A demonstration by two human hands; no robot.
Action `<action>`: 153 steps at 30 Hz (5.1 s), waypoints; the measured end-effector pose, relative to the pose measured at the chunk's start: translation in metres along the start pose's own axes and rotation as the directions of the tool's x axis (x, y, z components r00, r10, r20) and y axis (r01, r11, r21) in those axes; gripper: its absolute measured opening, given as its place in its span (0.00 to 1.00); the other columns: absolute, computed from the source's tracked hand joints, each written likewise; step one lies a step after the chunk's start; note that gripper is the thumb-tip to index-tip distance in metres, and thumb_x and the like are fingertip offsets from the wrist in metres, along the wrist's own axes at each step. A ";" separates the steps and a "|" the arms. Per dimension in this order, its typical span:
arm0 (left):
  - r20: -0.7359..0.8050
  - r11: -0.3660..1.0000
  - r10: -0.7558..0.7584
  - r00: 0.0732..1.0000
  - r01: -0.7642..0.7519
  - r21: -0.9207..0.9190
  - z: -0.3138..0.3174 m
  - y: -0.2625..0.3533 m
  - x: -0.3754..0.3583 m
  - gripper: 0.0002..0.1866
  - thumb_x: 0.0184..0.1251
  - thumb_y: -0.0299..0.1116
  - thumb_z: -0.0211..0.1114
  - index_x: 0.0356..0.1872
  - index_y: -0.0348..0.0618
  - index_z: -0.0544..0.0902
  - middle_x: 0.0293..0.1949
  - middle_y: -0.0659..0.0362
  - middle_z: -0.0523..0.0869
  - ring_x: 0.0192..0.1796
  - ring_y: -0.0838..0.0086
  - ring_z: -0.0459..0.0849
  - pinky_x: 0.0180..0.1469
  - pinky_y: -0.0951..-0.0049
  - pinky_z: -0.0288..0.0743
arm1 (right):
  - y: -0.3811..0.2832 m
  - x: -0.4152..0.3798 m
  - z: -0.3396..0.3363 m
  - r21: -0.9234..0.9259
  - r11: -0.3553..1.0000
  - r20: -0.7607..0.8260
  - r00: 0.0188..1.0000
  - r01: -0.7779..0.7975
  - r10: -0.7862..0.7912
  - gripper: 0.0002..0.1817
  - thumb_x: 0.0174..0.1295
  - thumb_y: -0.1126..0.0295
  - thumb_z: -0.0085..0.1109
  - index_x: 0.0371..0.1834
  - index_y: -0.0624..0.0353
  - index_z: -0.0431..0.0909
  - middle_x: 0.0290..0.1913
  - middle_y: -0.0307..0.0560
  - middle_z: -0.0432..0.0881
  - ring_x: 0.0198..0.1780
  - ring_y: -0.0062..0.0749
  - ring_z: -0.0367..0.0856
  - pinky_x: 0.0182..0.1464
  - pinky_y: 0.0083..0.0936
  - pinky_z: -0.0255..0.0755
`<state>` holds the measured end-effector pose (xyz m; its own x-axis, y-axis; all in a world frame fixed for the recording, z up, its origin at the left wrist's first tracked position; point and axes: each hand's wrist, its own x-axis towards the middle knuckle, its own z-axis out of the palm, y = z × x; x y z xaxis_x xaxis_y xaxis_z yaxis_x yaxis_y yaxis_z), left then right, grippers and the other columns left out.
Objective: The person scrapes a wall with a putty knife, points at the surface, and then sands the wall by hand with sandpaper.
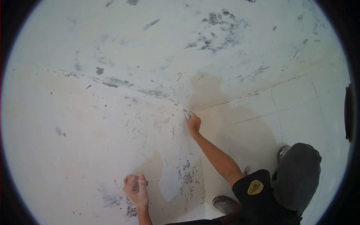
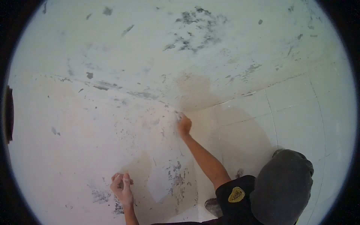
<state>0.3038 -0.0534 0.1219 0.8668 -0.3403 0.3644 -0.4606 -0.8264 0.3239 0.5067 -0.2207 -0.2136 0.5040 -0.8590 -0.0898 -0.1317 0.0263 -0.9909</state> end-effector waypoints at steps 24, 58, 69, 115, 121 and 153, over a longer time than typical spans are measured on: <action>-0.025 0.964 0.147 0.989 -0.137 0.227 0.014 -0.010 0.002 0.24 0.74 0.38 0.64 0.15 0.44 0.74 0.18 0.63 0.75 0.31 0.71 0.67 0.55 0.67 0.58 | -0.061 0.007 0.003 0.361 0.876 -0.041 0.944 0.319 -0.327 0.25 0.52 0.85 0.56 0.55 0.56 0.85 0.54 0.51 0.89 0.58 0.47 0.86 0.58 0.34 0.80; -0.021 0.939 0.226 0.974 -0.212 0.271 0.015 -0.014 0.004 0.21 0.70 0.36 0.66 0.15 0.45 0.74 0.17 0.63 0.72 0.29 0.69 0.67 0.52 0.67 0.58 | -0.075 -0.026 -0.008 0.398 0.863 0.003 0.940 0.312 -0.341 0.28 0.50 0.88 0.52 0.52 0.53 0.87 0.54 0.52 0.89 0.55 0.44 0.89 0.57 0.32 0.80; -0.034 0.939 0.231 0.972 -0.214 0.268 0.016 -0.013 0.004 0.22 0.71 0.38 0.67 0.15 0.47 0.75 0.17 0.64 0.75 0.26 0.70 0.67 0.50 0.67 0.58 | -0.089 -0.039 -0.018 0.260 0.961 0.120 0.984 0.096 -0.131 0.29 0.50 0.89 0.51 0.55 0.54 0.86 0.53 0.54 0.88 0.53 0.49 0.88 0.52 0.33 0.81; 0.043 0.945 0.184 0.982 -0.189 0.266 0.010 -0.021 0.001 0.24 0.72 0.41 0.67 0.14 0.44 0.74 0.17 0.64 0.75 0.31 0.69 0.69 0.56 0.66 0.58 | -0.039 -0.007 -0.005 0.105 0.980 0.103 0.978 0.171 -0.182 0.30 0.50 0.82 0.58 0.58 0.46 0.84 0.50 0.51 0.90 0.47 0.51 0.88 0.50 0.40 0.82; 0.023 0.957 0.215 0.976 -0.215 0.193 0.011 -0.015 0.004 0.21 0.67 0.37 0.70 0.16 0.45 0.73 0.18 0.62 0.74 0.28 0.67 0.68 0.52 0.65 0.58 | -0.069 -0.012 0.020 0.134 0.905 -0.082 0.915 0.403 -0.395 0.31 0.50 0.83 0.58 0.59 0.46 0.84 0.52 0.49 0.89 0.47 0.50 0.89 0.51 0.39 0.82; 0.038 0.938 0.245 0.969 -0.247 0.241 0.011 -0.025 0.002 0.19 0.62 0.34 0.73 0.16 0.43 0.73 0.18 0.61 0.72 0.25 0.65 0.67 0.51 0.65 0.58 | -0.086 0.012 0.003 0.266 0.824 -0.149 0.866 0.500 -0.477 0.31 0.49 0.84 0.58 0.60 0.49 0.84 0.47 0.52 0.91 0.41 0.48 0.90 0.44 0.37 0.84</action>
<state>0.3195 -0.0388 0.1052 0.7340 -0.5496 0.3989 -0.6004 -0.7997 0.0031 0.5264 -0.2319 -0.1301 0.3718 -0.8329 0.4099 0.3704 -0.2718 -0.8882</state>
